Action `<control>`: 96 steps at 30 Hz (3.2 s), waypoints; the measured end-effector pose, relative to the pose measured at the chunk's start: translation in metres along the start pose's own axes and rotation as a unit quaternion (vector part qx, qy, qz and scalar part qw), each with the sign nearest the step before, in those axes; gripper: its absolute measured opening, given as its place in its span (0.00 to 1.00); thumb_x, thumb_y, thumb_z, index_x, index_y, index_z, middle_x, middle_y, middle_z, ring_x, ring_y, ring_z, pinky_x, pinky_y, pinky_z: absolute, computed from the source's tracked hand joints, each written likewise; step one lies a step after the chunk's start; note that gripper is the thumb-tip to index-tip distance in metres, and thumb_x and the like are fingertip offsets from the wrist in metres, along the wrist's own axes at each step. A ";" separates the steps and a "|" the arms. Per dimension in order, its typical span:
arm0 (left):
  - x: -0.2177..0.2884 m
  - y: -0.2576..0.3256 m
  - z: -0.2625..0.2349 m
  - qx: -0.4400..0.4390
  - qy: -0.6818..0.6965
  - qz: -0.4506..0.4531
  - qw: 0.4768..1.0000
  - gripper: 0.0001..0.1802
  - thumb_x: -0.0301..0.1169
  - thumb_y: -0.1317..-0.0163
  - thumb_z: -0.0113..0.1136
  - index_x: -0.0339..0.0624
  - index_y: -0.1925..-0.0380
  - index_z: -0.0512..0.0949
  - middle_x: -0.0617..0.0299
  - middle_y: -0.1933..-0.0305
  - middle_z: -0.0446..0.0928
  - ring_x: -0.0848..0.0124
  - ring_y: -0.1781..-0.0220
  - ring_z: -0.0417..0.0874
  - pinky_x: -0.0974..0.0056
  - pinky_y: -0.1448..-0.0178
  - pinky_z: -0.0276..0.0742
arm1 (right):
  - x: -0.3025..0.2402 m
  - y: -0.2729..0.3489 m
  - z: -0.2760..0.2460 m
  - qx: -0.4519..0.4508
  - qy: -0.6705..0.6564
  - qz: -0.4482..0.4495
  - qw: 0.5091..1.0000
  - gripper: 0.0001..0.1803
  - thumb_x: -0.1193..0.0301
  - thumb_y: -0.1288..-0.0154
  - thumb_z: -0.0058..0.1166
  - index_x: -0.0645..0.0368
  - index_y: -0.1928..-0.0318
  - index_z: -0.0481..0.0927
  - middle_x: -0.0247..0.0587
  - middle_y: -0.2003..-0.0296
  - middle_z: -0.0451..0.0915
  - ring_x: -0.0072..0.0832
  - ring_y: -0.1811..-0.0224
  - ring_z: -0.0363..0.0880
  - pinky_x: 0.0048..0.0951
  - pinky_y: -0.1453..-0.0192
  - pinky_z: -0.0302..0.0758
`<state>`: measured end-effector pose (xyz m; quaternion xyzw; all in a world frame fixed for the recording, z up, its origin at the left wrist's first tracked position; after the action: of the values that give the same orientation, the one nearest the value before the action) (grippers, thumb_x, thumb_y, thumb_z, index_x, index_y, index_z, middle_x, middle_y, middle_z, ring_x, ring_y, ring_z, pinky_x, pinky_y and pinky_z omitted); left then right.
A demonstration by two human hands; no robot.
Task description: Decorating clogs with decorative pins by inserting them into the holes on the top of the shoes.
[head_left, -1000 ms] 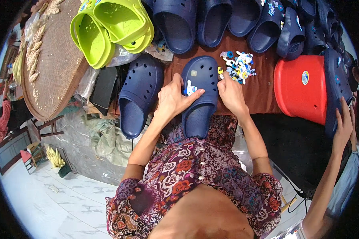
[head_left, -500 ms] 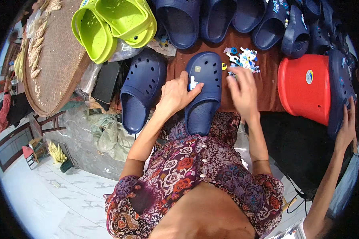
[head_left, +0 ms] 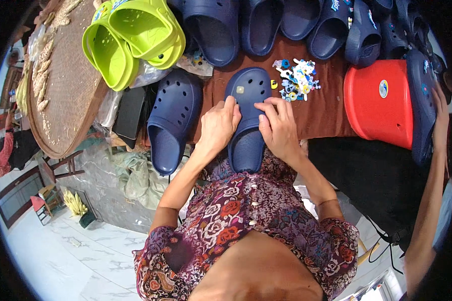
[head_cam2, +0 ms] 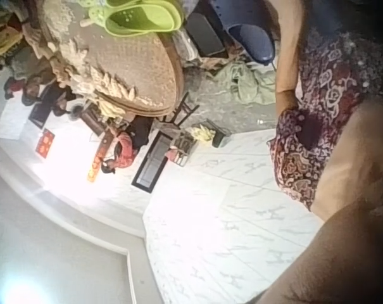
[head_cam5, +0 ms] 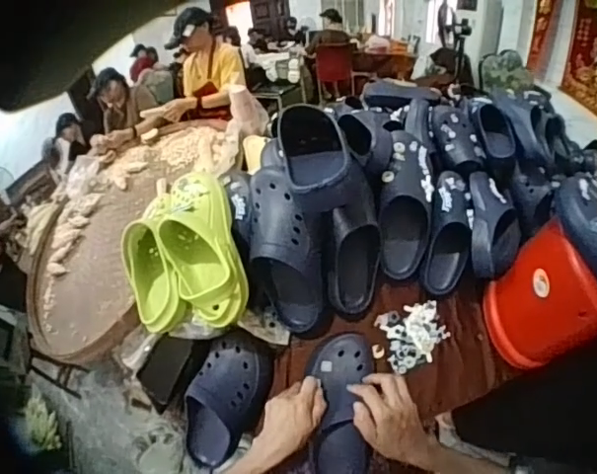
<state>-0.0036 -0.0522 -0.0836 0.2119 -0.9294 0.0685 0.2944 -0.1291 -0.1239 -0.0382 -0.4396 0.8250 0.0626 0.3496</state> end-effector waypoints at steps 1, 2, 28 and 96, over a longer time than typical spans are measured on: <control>0.001 0.001 -0.004 0.012 0.020 0.007 1.000 0.12 0.35 0.35 0.60 0.39 0.63 0.71 0.48 0.73 0.78 0.47 0.71 0.82 0.48 0.67 0.76 | 0.000 -0.003 -0.002 -0.014 0.001 0.002 1.000 0.13 0.71 0.35 0.55 0.59 0.50 0.79 0.50 0.53 0.73 0.47 0.48 0.72 0.44 0.45 0.73; -0.001 0.004 -0.008 0.012 0.018 0.006 1.000 0.12 0.35 0.35 0.60 0.39 0.63 0.71 0.48 0.73 0.78 0.47 0.71 0.82 0.48 0.67 0.76 | 0.000 -0.007 -0.006 -0.020 -0.014 -0.009 1.000 0.12 0.71 0.36 0.57 0.59 0.53 0.79 0.48 0.55 0.73 0.45 0.49 0.73 0.42 0.46 0.74; -0.031 0.027 0.001 0.055 0.148 -0.058 0.986 0.32 0.22 0.50 0.60 0.38 0.40 0.71 0.48 0.52 0.77 0.54 0.50 0.80 0.57 0.44 0.76 | -0.017 -0.063 0.070 -0.259 -0.059 -0.201 0.943 0.16 0.63 0.42 0.59 0.57 0.56 0.82 0.44 0.55 0.74 0.43 0.51 0.72 0.44 0.45 0.69; 0.037 0.066 -0.049 0.116 0.227 0.073 0.964 0.15 0.18 0.45 0.61 0.36 0.55 0.79 0.52 0.55 0.80 0.62 0.53 0.80 0.64 0.51 0.76 | 0.118 -0.061 -0.008 0.047 0.214 0.008 0.976 0.24 0.65 0.28 0.48 0.58 0.35 0.72 0.49 0.35 0.72 0.48 0.29 0.64 0.55 0.27 0.57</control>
<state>-0.0343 0.0065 -0.0221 0.1549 -0.8370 0.2431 0.4652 -0.1296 -0.2445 -0.0944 -0.4193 0.8861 -0.0697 0.1846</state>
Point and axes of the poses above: each hand's wrist, its own y-axis away from the middle knuckle, its own z-axis out of the palm, x = y × z, the point moved 10 cm from there along -y, towards the middle knuckle
